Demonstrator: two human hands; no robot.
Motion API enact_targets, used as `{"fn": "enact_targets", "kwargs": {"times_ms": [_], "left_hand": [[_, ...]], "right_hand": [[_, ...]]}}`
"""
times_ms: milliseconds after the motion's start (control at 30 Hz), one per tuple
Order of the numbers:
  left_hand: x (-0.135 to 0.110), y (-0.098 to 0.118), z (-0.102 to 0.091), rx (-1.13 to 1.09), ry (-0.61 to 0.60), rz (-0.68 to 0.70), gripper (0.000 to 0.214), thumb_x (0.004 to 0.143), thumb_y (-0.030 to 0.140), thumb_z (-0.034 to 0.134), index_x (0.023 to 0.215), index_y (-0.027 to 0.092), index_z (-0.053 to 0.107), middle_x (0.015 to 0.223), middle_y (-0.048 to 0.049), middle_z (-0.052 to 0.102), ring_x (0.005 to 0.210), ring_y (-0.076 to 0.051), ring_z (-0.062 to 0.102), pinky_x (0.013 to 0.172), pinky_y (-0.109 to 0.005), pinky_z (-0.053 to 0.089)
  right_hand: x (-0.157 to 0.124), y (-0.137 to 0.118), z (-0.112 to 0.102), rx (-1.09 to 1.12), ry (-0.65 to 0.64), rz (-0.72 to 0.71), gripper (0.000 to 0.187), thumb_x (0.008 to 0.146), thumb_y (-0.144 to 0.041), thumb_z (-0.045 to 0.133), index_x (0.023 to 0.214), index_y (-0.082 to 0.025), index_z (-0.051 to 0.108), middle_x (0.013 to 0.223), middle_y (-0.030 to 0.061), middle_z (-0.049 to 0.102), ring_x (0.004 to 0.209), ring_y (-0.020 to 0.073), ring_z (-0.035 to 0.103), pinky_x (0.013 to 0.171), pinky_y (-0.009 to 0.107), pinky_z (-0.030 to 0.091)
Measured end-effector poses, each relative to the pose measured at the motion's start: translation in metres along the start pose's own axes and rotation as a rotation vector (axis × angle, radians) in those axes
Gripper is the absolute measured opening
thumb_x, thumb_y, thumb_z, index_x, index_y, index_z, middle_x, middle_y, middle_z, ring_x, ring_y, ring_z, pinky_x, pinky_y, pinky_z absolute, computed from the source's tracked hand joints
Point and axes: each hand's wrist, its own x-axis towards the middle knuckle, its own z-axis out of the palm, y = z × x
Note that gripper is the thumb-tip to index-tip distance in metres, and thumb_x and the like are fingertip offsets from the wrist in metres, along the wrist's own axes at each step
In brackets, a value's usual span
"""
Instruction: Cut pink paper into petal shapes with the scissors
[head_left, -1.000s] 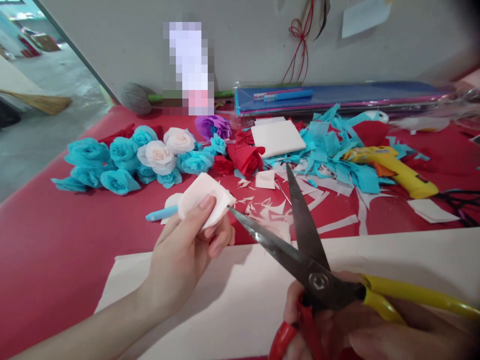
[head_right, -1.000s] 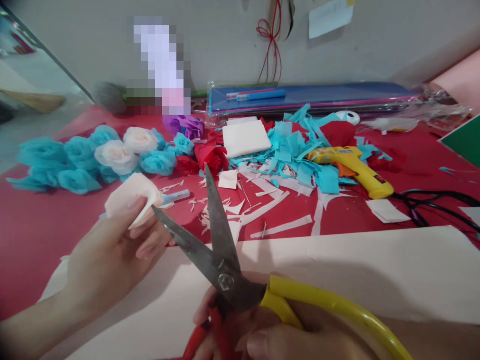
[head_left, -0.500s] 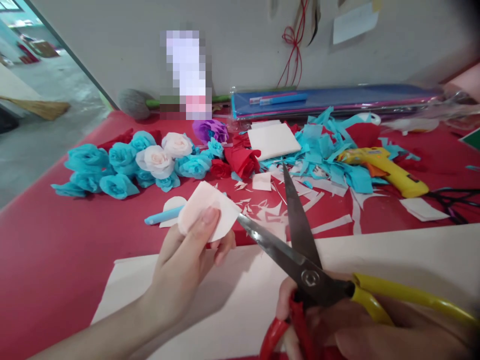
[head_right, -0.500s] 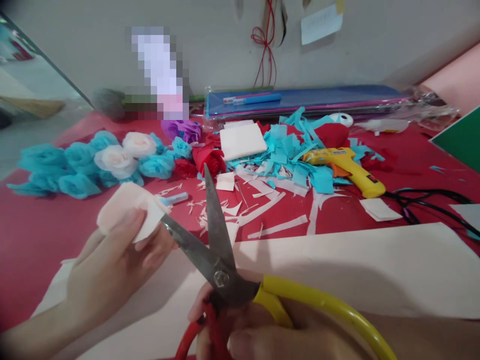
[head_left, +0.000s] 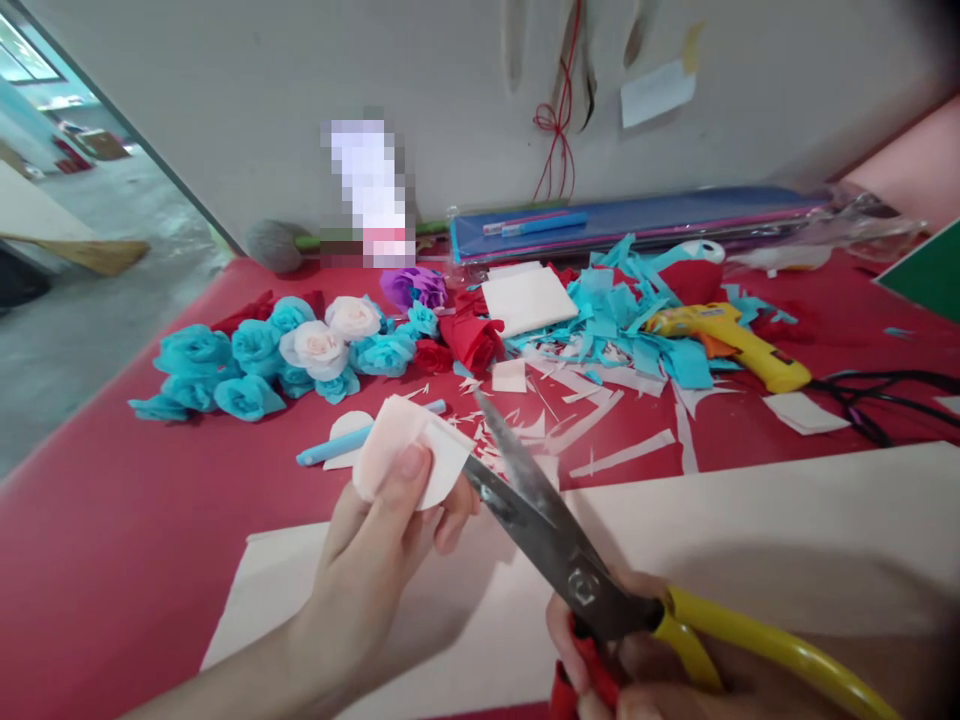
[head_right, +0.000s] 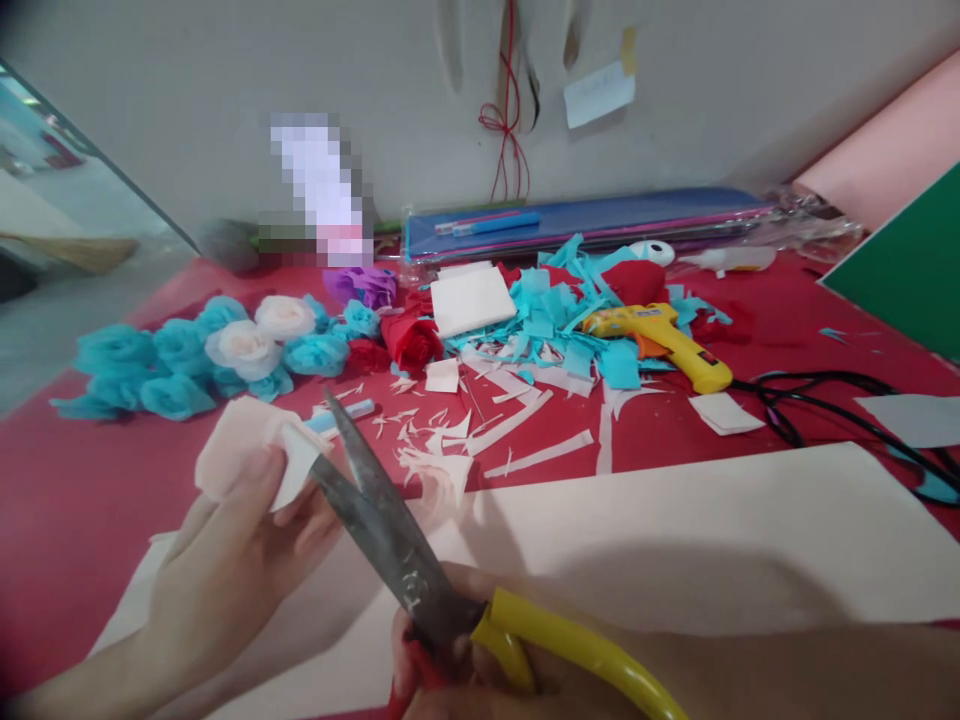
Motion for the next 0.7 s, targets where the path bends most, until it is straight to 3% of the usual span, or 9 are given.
{"fn": "enact_targets", "kwargs": {"times_ms": [133,267,533,700], "left_hand": [[-0.003,0.006,0.006,-0.059,-0.048,0.048,0.031,0.078,0.038,0.058,0.051,0.023,0.053,0.047,0.0029,0.046,0.053,-0.014,0.047,0.062,-0.025,0.045],[-0.005,0.012,0.010,-0.081,-0.030,0.057,0.034,0.077,0.036,0.058,0.048,0.022,0.049,0.044,0.0026,0.047,0.046,-0.013,0.043,0.056,-0.026,0.045],[-0.007,0.015,0.010,-0.096,-0.028,0.053,0.034,0.075,0.035,0.058,0.045,0.022,0.050,0.042,0.0020,0.044,0.046,-0.014,0.045,0.058,-0.029,0.047],[-0.009,0.015,0.010,-0.151,-0.048,0.028,0.034,0.074,0.035,0.061,0.045,0.022,0.051,0.043,0.0023,0.045,0.046,-0.013,0.045,0.061,-0.027,0.047]], "right_hand": [[-0.001,-0.002,0.000,0.008,-0.039,0.015,0.027,0.085,-0.039,0.052,0.080,-0.013,0.045,0.062,-0.0054,0.040,0.051,-0.0008,0.035,0.049,0.007,0.029],[-0.004,-0.003,0.003,0.101,-0.054,0.045,0.023,0.086,-0.035,0.051,0.090,-0.013,0.045,0.062,-0.0057,0.038,0.051,-0.0003,0.033,0.047,0.007,0.028],[-0.005,-0.008,0.004,-0.065,-0.057,-0.005,0.023,0.086,-0.038,0.049,0.085,-0.015,0.046,0.065,-0.0041,0.041,0.054,0.0013,0.035,0.049,0.007,0.030],[-0.008,0.000,0.003,0.072,-0.042,0.054,0.018,0.085,-0.033,0.054,0.084,-0.016,0.048,0.063,-0.0041,0.041,0.051,0.0009,0.035,0.046,0.006,0.029]]}}
